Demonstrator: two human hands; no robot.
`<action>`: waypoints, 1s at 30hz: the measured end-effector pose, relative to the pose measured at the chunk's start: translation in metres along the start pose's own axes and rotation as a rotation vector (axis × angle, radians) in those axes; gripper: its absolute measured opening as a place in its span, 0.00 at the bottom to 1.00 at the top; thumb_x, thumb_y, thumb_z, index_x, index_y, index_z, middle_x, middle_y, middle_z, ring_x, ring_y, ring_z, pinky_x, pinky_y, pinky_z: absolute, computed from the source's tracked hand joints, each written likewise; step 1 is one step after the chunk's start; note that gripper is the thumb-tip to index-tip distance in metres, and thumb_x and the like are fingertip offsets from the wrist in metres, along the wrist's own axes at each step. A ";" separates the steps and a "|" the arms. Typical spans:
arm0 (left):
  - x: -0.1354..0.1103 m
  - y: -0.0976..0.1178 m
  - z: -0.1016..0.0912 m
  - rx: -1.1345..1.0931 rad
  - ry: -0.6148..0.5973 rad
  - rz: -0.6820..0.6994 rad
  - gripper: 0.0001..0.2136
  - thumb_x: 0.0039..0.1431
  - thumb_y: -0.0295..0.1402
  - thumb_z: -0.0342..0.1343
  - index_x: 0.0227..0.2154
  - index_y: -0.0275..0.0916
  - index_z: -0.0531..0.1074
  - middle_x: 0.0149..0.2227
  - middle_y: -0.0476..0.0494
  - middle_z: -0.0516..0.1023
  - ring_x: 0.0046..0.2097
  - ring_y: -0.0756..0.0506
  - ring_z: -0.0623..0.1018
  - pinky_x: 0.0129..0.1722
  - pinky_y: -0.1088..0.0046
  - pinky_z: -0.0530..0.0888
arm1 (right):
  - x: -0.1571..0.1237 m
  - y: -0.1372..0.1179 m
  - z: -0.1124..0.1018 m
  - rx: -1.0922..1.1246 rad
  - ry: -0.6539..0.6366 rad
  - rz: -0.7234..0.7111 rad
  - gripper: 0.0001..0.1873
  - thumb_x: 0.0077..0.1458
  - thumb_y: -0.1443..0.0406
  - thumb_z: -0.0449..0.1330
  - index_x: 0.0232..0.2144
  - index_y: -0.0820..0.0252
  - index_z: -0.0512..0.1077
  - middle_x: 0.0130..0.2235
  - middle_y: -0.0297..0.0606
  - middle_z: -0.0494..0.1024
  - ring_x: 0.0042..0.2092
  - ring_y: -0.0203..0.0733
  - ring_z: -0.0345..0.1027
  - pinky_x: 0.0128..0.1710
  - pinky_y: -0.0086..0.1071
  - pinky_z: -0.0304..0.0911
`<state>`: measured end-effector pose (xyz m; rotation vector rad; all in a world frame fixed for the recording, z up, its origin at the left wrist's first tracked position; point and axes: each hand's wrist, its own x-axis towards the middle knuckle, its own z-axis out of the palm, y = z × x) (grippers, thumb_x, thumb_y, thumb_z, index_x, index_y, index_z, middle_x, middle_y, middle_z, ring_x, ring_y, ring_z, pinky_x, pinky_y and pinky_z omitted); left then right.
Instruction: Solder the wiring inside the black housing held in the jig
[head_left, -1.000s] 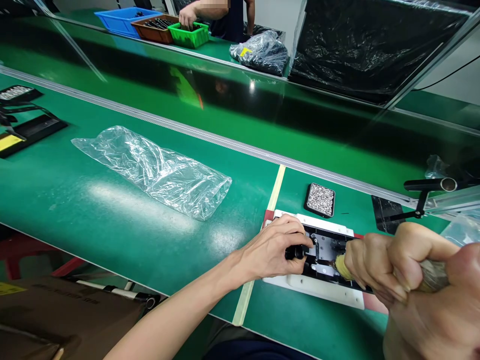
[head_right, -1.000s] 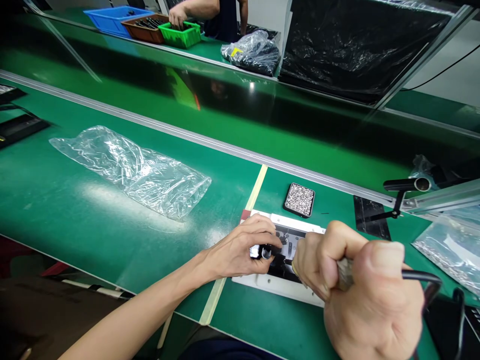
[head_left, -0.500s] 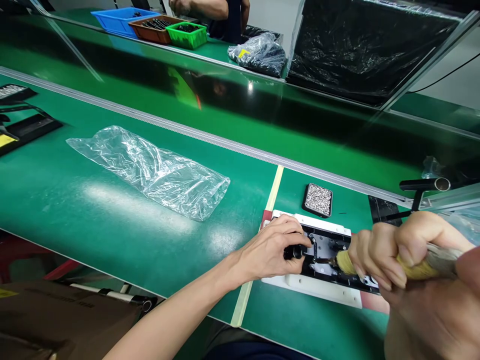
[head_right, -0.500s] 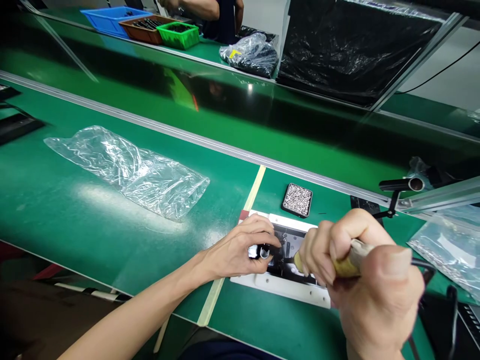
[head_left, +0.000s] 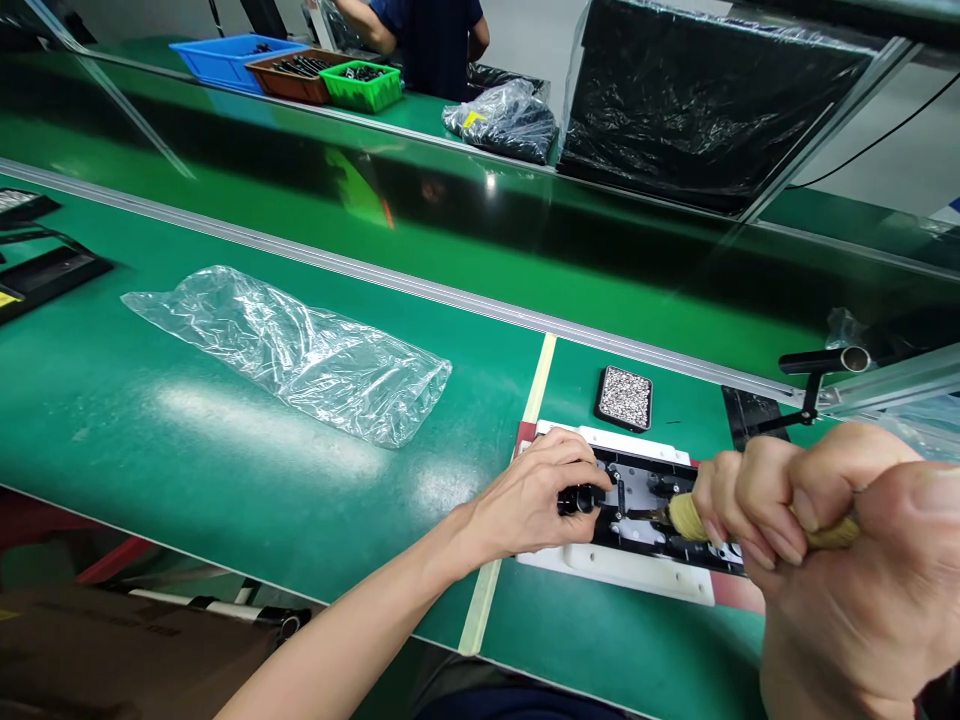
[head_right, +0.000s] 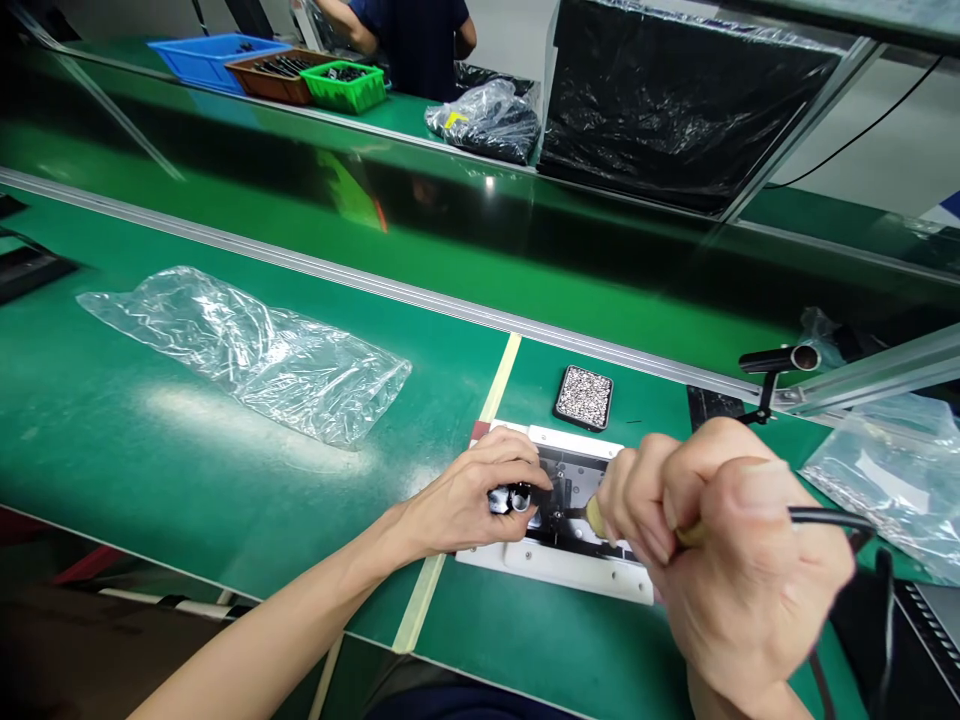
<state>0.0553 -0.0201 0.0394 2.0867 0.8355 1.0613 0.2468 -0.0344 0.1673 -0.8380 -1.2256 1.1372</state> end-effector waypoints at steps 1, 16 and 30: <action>0.000 0.000 0.000 -0.003 -0.004 -0.005 0.10 0.63 0.32 0.61 0.46 0.39 0.80 0.46 0.45 0.80 0.54 0.47 0.76 0.57 0.69 0.74 | 0.000 -0.001 -0.001 -0.002 0.014 -0.007 0.28 0.69 0.48 0.56 0.22 0.58 0.61 0.16 0.30 0.58 0.16 0.34 0.53 0.17 0.35 0.55; -0.003 -0.001 -0.002 -0.004 -0.004 -0.013 0.11 0.62 0.32 0.62 0.47 0.41 0.79 0.46 0.46 0.80 0.55 0.47 0.75 0.59 0.69 0.72 | 0.008 -0.009 0.011 0.029 -0.017 0.005 0.33 0.62 0.46 0.64 0.17 0.60 0.59 0.13 0.29 0.56 0.14 0.31 0.49 0.13 0.31 0.53; -0.003 0.000 -0.001 -0.018 -0.012 -0.025 0.12 0.62 0.31 0.61 0.48 0.40 0.79 0.47 0.45 0.80 0.56 0.46 0.75 0.60 0.67 0.72 | 0.004 -0.005 0.012 0.049 -0.002 0.044 0.33 0.60 0.48 0.66 0.16 0.60 0.58 0.13 0.29 0.56 0.14 0.31 0.50 0.14 0.30 0.52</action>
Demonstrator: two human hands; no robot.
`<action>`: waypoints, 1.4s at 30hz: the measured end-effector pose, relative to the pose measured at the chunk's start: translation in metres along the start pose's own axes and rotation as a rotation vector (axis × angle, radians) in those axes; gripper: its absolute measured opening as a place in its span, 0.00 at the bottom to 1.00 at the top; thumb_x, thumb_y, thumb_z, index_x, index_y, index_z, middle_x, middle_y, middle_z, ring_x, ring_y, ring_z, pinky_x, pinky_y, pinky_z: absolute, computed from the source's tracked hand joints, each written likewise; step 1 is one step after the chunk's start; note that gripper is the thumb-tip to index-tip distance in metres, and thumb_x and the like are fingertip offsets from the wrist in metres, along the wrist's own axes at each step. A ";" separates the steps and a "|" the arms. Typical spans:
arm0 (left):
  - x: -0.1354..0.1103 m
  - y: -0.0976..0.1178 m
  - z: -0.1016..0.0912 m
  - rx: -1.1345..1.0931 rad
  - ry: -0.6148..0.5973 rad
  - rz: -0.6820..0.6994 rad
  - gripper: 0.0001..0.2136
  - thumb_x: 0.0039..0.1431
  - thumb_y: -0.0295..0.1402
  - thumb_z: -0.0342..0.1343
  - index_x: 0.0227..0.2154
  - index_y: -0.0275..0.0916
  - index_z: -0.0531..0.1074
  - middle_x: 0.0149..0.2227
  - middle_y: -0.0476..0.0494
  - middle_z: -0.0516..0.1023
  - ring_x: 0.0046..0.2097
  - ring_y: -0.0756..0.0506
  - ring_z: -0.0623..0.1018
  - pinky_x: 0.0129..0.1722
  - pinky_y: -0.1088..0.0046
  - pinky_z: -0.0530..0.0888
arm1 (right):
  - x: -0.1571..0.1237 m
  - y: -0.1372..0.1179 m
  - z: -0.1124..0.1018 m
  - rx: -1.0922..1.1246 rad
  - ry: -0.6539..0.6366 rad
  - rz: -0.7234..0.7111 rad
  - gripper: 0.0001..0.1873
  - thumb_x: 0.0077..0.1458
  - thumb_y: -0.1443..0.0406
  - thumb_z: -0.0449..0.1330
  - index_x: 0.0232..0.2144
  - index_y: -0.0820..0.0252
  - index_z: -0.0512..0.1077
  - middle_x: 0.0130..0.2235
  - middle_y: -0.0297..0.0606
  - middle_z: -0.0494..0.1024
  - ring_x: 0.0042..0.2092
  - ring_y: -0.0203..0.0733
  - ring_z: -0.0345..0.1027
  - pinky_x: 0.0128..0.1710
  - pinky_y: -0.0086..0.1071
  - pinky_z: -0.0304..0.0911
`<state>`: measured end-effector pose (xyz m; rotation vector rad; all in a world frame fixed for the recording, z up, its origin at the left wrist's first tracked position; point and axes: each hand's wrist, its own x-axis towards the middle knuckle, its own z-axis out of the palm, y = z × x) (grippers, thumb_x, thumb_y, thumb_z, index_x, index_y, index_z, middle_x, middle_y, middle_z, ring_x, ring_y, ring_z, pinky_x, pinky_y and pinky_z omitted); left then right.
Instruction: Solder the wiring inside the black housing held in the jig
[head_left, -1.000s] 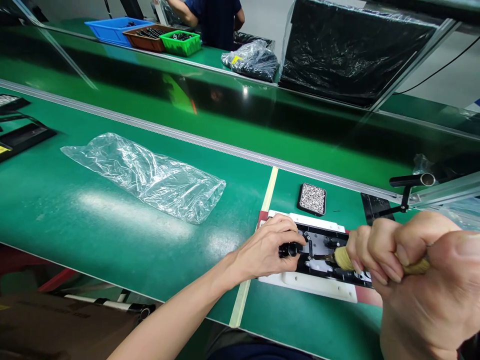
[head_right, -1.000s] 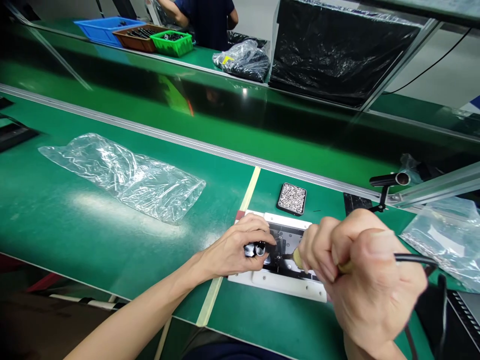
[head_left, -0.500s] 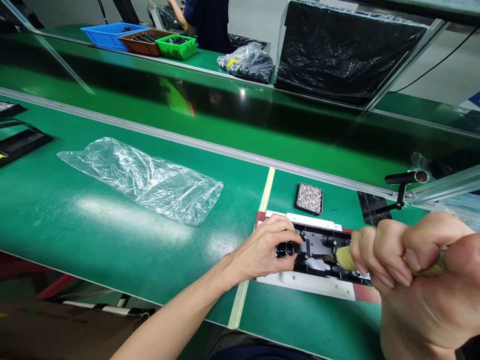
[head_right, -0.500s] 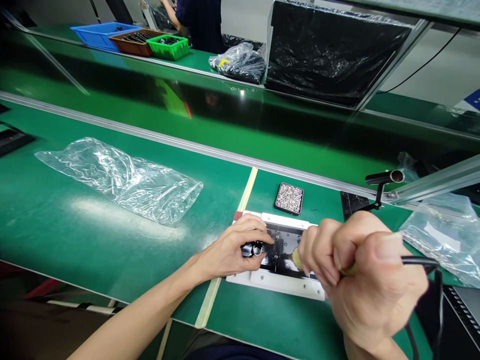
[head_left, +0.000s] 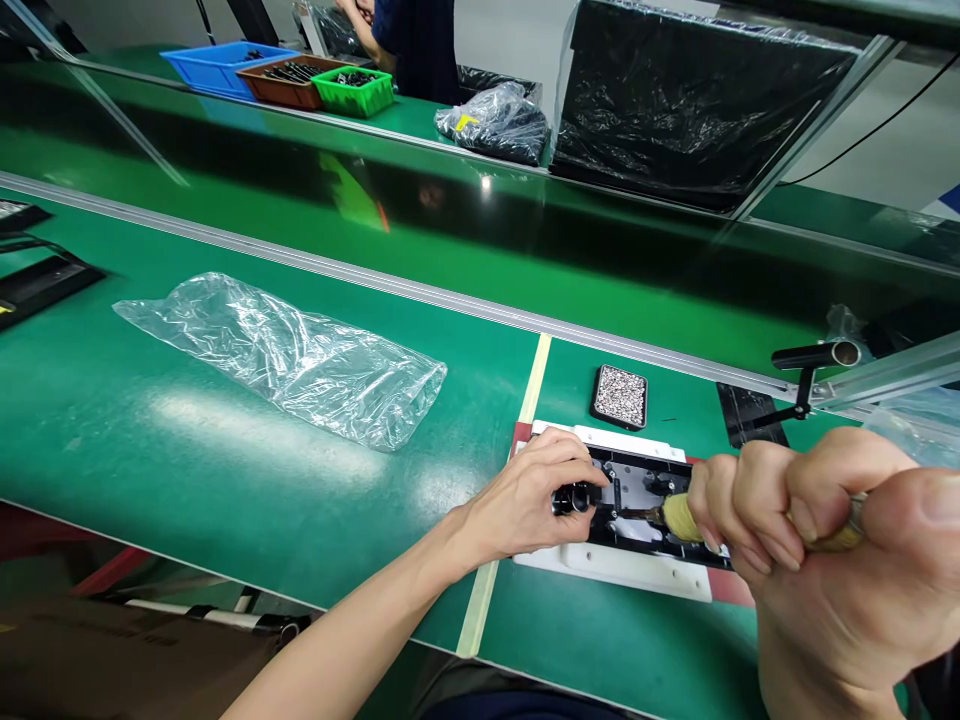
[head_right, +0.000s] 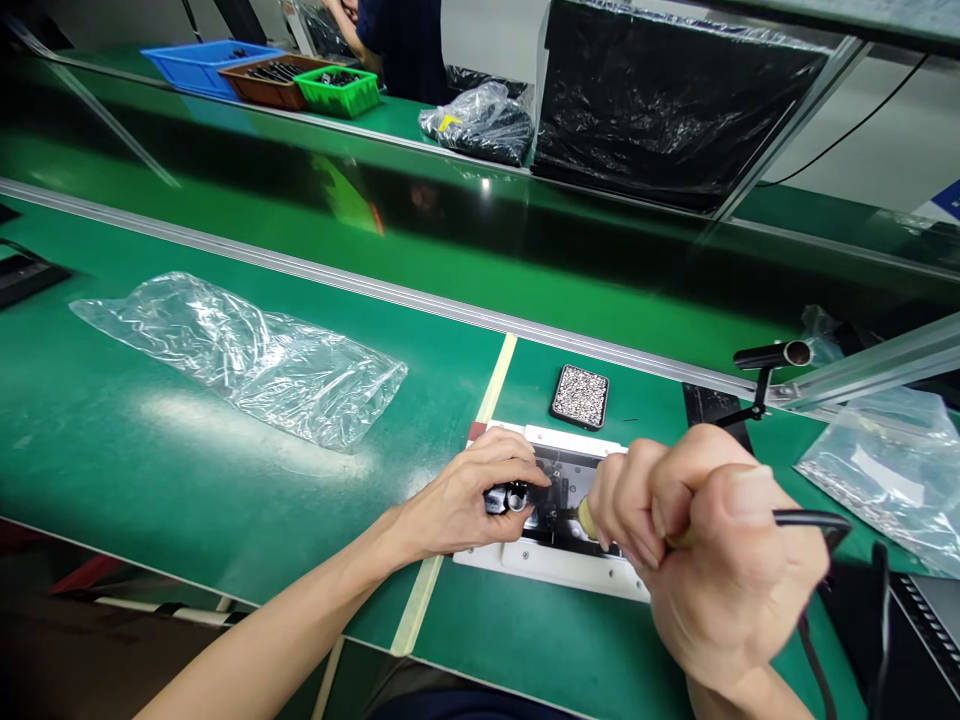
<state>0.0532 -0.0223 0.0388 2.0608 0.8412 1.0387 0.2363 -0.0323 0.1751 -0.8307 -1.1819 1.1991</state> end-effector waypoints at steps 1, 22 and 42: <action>0.000 0.000 0.000 -0.001 -0.001 0.000 0.12 0.62 0.31 0.61 0.48 0.40 0.79 0.47 0.45 0.80 0.56 0.46 0.75 0.60 0.67 0.73 | 0.000 0.000 0.001 -0.002 0.002 -0.008 0.33 0.60 0.48 0.66 0.16 0.60 0.58 0.13 0.29 0.56 0.14 0.31 0.49 0.14 0.30 0.52; 0.003 0.000 0.001 -0.015 0.003 0.007 0.12 0.63 0.32 0.60 0.48 0.40 0.79 0.46 0.44 0.80 0.55 0.46 0.76 0.59 0.66 0.75 | -0.008 0.010 0.002 0.006 -0.020 -0.041 0.29 0.66 0.50 0.60 0.18 0.59 0.63 0.15 0.31 0.59 0.17 0.33 0.53 0.17 0.32 0.54; 0.006 0.004 0.002 -0.010 -0.019 -0.011 0.12 0.61 0.29 0.61 0.47 0.39 0.79 0.46 0.44 0.81 0.55 0.45 0.75 0.61 0.65 0.72 | -0.014 0.015 -0.004 -0.024 -0.020 -0.039 0.32 0.69 0.46 0.53 0.20 0.59 0.60 0.17 0.32 0.57 0.18 0.33 0.53 0.19 0.33 0.55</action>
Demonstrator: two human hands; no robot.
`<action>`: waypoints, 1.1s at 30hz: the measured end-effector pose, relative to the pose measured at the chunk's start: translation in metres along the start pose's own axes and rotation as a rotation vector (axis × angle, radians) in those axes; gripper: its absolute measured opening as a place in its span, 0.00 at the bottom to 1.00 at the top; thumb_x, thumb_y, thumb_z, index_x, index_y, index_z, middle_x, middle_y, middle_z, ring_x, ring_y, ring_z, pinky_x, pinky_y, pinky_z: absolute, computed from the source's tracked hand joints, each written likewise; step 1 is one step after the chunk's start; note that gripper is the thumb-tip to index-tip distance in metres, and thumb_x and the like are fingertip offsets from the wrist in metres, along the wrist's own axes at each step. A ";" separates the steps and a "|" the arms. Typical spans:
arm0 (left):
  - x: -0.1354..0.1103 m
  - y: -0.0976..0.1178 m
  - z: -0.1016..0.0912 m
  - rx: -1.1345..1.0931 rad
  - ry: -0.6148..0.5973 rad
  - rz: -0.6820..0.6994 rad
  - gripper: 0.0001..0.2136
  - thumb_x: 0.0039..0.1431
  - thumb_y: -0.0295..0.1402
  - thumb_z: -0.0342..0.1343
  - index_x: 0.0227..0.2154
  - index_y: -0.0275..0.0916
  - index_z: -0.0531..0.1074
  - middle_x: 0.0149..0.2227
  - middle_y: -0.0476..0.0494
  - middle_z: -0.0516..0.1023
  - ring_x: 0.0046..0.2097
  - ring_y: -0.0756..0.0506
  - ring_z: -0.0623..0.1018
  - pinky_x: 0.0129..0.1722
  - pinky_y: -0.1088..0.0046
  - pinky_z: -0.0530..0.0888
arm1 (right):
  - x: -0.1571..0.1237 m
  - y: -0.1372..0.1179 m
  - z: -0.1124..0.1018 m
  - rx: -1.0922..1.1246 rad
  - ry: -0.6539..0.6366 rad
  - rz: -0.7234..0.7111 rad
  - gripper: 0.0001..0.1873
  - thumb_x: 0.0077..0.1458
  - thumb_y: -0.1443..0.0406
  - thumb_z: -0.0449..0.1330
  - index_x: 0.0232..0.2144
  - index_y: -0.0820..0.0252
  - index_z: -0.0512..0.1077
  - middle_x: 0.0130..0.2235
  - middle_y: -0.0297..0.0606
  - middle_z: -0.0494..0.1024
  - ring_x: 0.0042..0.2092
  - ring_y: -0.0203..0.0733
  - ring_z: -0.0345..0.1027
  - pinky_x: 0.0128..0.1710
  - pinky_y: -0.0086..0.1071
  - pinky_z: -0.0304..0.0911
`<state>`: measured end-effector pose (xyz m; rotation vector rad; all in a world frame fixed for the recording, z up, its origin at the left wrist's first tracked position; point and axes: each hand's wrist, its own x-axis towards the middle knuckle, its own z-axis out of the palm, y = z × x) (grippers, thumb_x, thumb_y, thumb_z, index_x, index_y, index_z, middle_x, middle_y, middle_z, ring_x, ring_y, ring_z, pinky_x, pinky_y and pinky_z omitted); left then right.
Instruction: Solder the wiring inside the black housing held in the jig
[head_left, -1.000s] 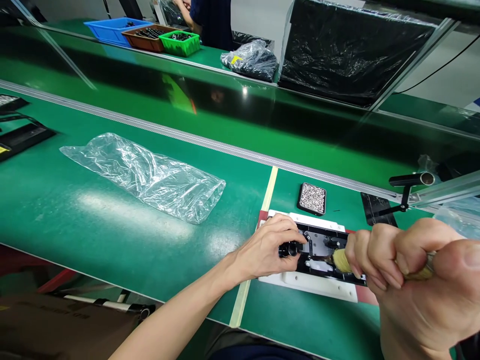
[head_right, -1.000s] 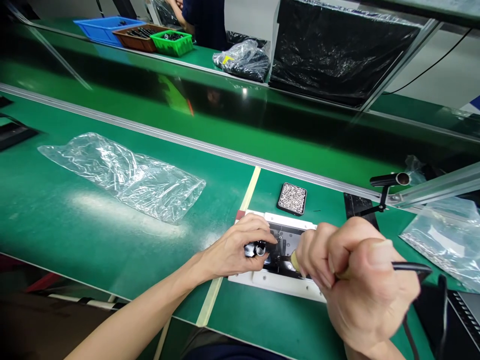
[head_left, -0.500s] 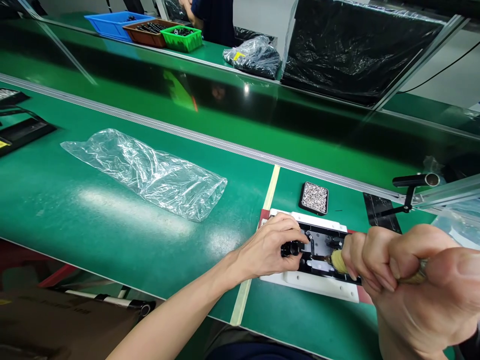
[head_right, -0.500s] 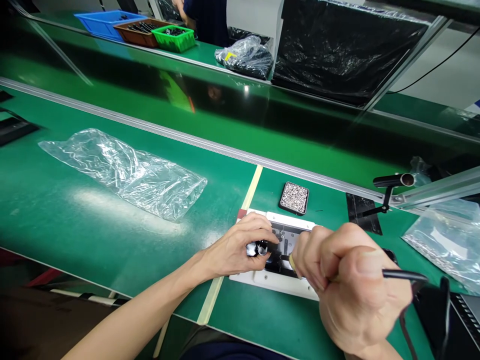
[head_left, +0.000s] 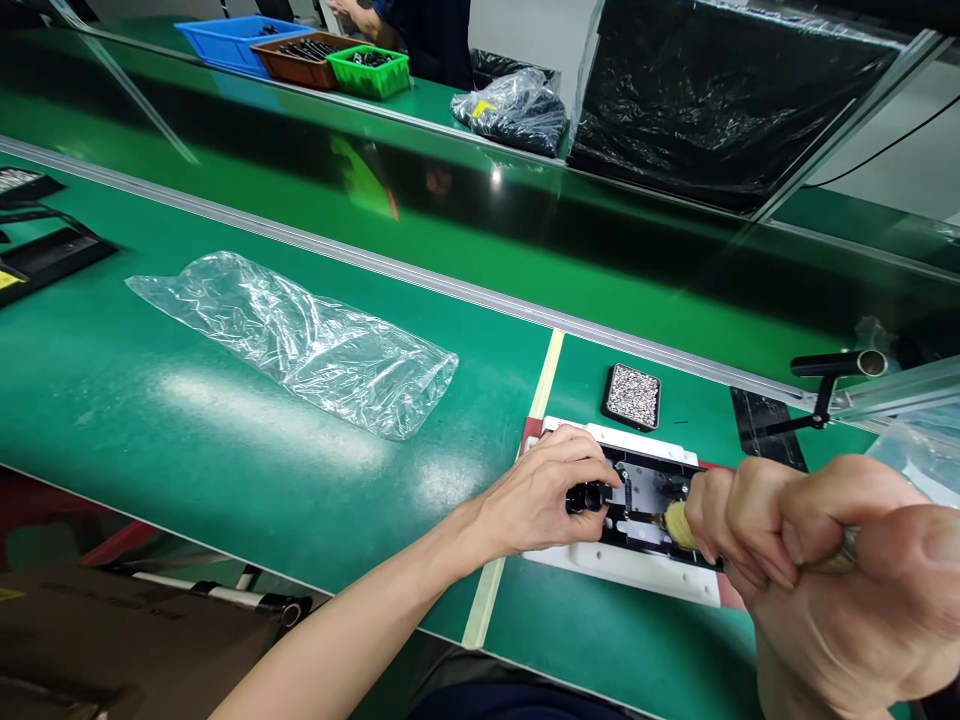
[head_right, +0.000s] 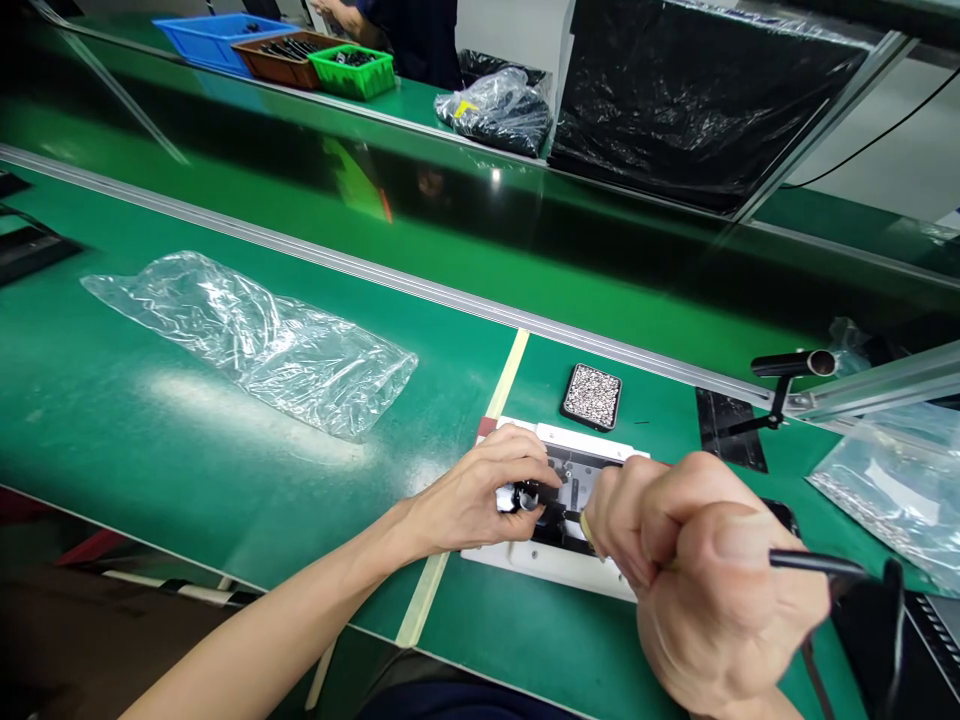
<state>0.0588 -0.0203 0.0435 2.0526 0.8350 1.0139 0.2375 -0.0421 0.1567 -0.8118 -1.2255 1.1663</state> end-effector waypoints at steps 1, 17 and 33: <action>0.000 0.000 0.000 -0.001 0.002 0.003 0.12 0.61 0.29 0.61 0.47 0.39 0.79 0.46 0.45 0.81 0.55 0.45 0.76 0.61 0.65 0.72 | -0.001 0.000 -0.001 0.002 -0.005 0.001 0.32 0.70 0.46 0.52 0.20 0.59 0.61 0.17 0.32 0.57 0.18 0.33 0.53 0.19 0.33 0.55; 0.000 0.001 0.000 -0.009 -0.006 -0.005 0.13 0.59 0.28 0.62 0.47 0.39 0.79 0.46 0.45 0.80 0.55 0.45 0.75 0.61 0.66 0.72 | 0.000 -0.001 0.003 -0.007 -0.039 -0.011 0.32 0.67 0.45 0.58 0.19 0.60 0.63 0.17 0.31 0.57 0.18 0.33 0.55 0.19 0.33 0.54; 0.001 0.002 -0.001 -0.010 0.010 0.011 0.12 0.60 0.27 0.61 0.46 0.38 0.79 0.45 0.46 0.80 0.54 0.47 0.76 0.60 0.68 0.72 | 0.001 0.000 0.008 -0.002 -0.028 0.009 0.32 0.65 0.45 0.60 0.19 0.60 0.62 0.17 0.31 0.58 0.18 0.32 0.54 0.20 0.32 0.52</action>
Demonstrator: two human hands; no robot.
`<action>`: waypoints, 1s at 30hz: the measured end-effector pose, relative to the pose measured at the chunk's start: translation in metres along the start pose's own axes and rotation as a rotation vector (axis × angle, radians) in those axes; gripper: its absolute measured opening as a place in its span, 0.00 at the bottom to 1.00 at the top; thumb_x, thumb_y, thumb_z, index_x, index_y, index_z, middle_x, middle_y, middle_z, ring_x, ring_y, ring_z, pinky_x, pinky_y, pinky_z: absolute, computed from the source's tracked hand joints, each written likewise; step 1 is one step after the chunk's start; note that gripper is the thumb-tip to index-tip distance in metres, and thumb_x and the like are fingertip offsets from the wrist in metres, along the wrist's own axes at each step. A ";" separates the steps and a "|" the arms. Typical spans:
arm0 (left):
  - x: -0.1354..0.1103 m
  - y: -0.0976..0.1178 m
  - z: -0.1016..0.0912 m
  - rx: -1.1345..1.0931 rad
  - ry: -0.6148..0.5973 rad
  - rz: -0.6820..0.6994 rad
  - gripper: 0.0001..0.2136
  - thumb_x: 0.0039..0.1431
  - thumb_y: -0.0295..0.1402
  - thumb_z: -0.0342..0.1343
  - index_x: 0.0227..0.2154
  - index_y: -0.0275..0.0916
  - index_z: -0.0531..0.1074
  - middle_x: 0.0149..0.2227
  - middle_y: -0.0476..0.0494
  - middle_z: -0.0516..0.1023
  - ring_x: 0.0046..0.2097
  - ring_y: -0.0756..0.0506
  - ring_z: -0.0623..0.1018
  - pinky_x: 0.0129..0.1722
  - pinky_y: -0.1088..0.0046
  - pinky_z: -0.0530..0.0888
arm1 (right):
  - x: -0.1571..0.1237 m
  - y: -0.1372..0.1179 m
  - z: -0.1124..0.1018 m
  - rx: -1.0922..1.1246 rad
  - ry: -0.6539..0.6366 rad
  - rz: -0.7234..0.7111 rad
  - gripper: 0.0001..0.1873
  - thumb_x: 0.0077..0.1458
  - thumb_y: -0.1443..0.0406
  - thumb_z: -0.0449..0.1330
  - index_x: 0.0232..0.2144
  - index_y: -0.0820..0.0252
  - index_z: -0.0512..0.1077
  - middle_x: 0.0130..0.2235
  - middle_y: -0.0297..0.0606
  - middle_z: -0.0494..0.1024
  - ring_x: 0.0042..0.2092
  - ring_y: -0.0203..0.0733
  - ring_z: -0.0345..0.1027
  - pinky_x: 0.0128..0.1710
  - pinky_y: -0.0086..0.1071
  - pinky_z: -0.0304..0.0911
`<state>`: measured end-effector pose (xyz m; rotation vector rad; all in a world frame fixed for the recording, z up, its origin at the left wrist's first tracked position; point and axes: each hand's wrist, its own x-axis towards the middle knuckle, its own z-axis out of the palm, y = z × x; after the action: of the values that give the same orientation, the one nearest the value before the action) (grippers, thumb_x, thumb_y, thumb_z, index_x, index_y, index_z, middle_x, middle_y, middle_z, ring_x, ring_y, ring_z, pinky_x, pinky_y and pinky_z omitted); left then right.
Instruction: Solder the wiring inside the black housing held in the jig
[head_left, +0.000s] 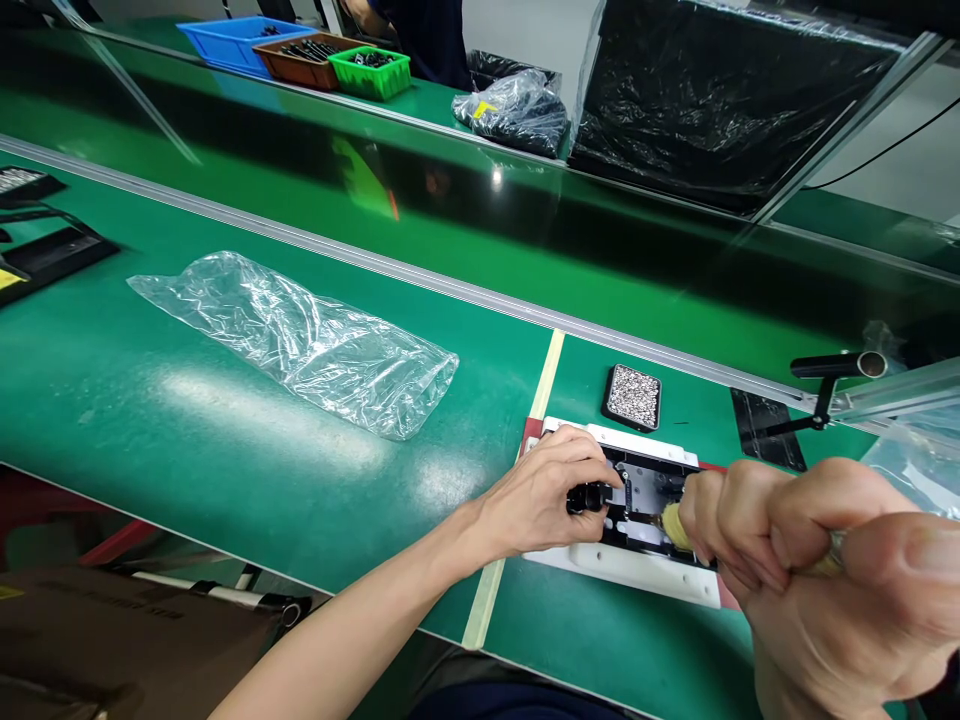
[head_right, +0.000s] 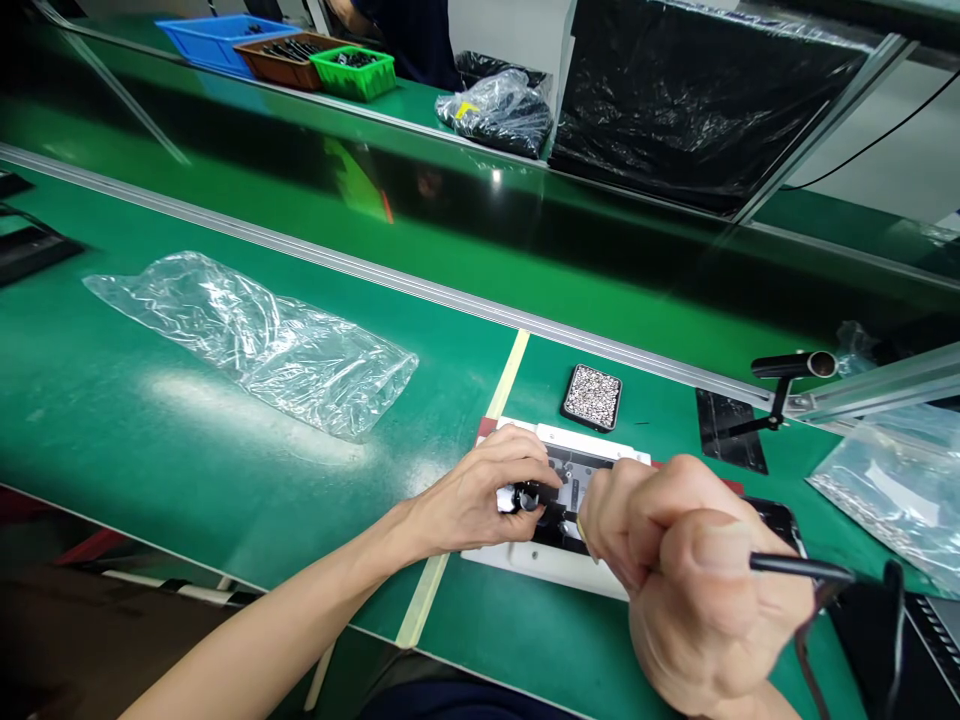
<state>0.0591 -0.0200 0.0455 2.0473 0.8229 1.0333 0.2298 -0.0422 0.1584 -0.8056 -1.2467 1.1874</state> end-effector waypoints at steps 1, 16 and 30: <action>0.000 0.000 0.000 -0.001 0.000 0.001 0.12 0.60 0.28 0.61 0.46 0.37 0.79 0.45 0.46 0.80 0.54 0.47 0.76 0.60 0.68 0.72 | -0.001 0.000 0.000 -0.002 0.000 0.000 0.32 0.65 0.44 0.60 0.19 0.60 0.62 0.17 0.31 0.58 0.19 0.32 0.54 0.20 0.32 0.53; 0.000 -0.001 0.001 -0.005 -0.002 0.001 0.12 0.59 0.27 0.62 0.46 0.39 0.79 0.44 0.46 0.80 0.54 0.47 0.76 0.60 0.68 0.71 | -0.008 0.004 -0.005 -0.036 -0.008 -0.028 0.32 0.70 0.45 0.54 0.21 0.59 0.64 0.18 0.31 0.56 0.20 0.32 0.54 0.20 0.33 0.49; 0.000 -0.003 0.002 -0.006 -0.006 0.003 0.12 0.59 0.27 0.62 0.46 0.39 0.78 0.45 0.46 0.80 0.55 0.46 0.76 0.61 0.68 0.71 | -0.014 0.006 -0.008 -0.059 -0.029 -0.051 0.31 0.70 0.44 0.52 0.23 0.59 0.64 0.19 0.30 0.56 0.20 0.33 0.52 0.22 0.34 0.49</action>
<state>0.0596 -0.0190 0.0423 2.0464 0.8132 1.0290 0.2372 -0.0526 0.1472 -0.7975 -1.3239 1.1296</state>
